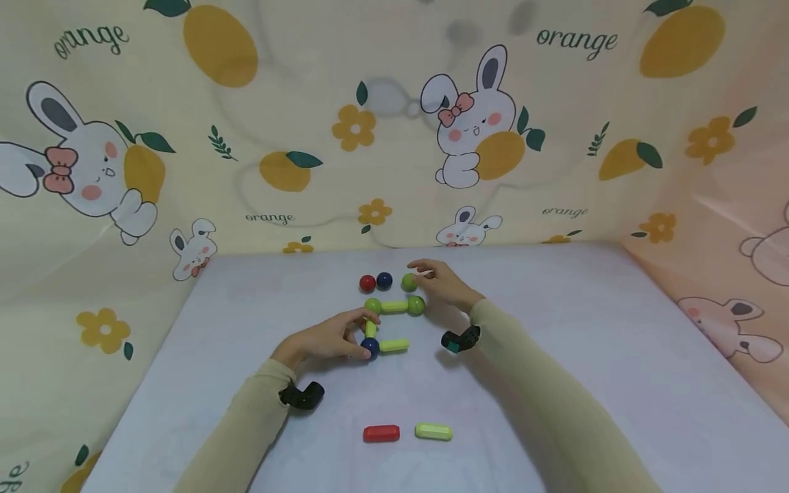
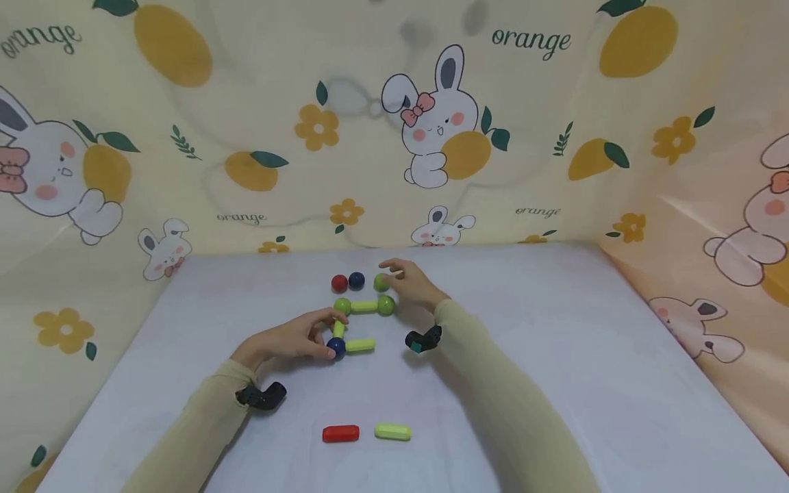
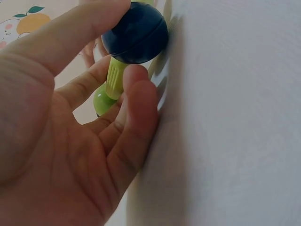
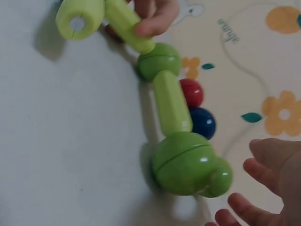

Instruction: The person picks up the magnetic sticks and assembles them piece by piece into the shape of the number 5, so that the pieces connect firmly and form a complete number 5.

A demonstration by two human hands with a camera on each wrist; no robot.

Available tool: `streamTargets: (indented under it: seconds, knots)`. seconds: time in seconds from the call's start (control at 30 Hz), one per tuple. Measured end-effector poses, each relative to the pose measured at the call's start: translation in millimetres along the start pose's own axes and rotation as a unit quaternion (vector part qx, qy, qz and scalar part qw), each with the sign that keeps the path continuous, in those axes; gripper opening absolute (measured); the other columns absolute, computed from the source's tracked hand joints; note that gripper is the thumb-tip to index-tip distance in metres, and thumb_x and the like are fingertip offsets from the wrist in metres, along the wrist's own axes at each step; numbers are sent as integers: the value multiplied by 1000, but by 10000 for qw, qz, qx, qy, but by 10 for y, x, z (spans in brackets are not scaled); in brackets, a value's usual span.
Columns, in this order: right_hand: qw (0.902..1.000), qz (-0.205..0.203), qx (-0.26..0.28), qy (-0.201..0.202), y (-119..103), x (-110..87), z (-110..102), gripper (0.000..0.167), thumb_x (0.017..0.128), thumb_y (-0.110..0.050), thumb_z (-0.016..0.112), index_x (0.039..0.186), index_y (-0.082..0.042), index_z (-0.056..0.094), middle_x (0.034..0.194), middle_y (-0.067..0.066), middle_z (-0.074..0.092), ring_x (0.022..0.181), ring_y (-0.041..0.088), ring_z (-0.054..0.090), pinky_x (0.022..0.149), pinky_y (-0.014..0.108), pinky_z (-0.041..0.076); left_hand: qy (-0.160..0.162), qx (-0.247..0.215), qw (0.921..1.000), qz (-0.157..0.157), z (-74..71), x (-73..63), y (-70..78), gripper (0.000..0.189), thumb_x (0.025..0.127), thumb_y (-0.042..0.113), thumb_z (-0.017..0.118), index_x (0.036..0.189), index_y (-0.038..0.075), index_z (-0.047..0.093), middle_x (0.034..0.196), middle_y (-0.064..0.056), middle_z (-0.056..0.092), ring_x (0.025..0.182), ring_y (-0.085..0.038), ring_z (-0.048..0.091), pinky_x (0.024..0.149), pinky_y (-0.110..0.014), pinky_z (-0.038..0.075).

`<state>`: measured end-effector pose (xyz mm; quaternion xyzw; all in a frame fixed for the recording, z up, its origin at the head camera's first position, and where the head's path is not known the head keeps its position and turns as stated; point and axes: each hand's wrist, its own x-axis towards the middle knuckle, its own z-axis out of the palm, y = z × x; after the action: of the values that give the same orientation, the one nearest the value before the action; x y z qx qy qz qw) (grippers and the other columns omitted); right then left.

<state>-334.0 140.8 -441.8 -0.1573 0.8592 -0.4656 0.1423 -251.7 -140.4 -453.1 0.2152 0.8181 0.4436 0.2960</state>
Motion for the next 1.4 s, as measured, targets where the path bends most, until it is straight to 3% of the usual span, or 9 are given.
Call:
streamTargets:
  seconds: [0.2,0.47,0.67,1.1,1.23,1.4]
  knots:
    - [9989,346,-206,-258,100,129,70,42,103,-26,54,143,-13,55,144,13,55,127,30,53,111,48,41,-83,-51,9999,-28,2,18,14,57,89,18,77,139,18,48,128,-13,52,68,-17,53,70,-28,43]
    - [9987,270,-414,-101,40,131,74,36,103,-16,53,137,-6,58,140,17,58,125,31,55,111,48,43,-64,-80,9999,29,-1,25,14,57,89,17,77,139,18,48,128,-13,51,68,-16,53,70,-27,44]
    - [9994,261,-231,75,43,68,24,35,103,-13,52,137,-5,57,143,18,56,130,36,54,113,49,42,-95,-89,9999,65,-12,42,11,57,89,17,77,139,17,48,129,-14,50,68,-16,52,69,-27,44]
    - [9962,-458,350,655,58,-223,-52,37,102,-12,58,136,0,53,142,22,55,127,40,57,109,50,46,-80,-36,9999,125,0,38,-1,57,89,16,77,138,15,48,123,-13,50,67,-16,51,67,-26,43]
    - [9946,-676,410,676,-3,-325,-61,33,100,-11,61,130,1,55,137,21,57,127,36,56,109,47,47,-57,-30,9998,175,-5,38,-8,57,89,15,77,138,14,49,123,-13,49,67,-16,51,66,-26,43]
    - [9945,-856,449,412,-51,-467,-77,32,101,-12,61,129,0,54,130,22,56,110,33,64,94,34,53,-42,1,9999,156,-25,33,-3,57,89,16,77,138,15,49,124,-13,49,69,-16,52,68,-27,44]
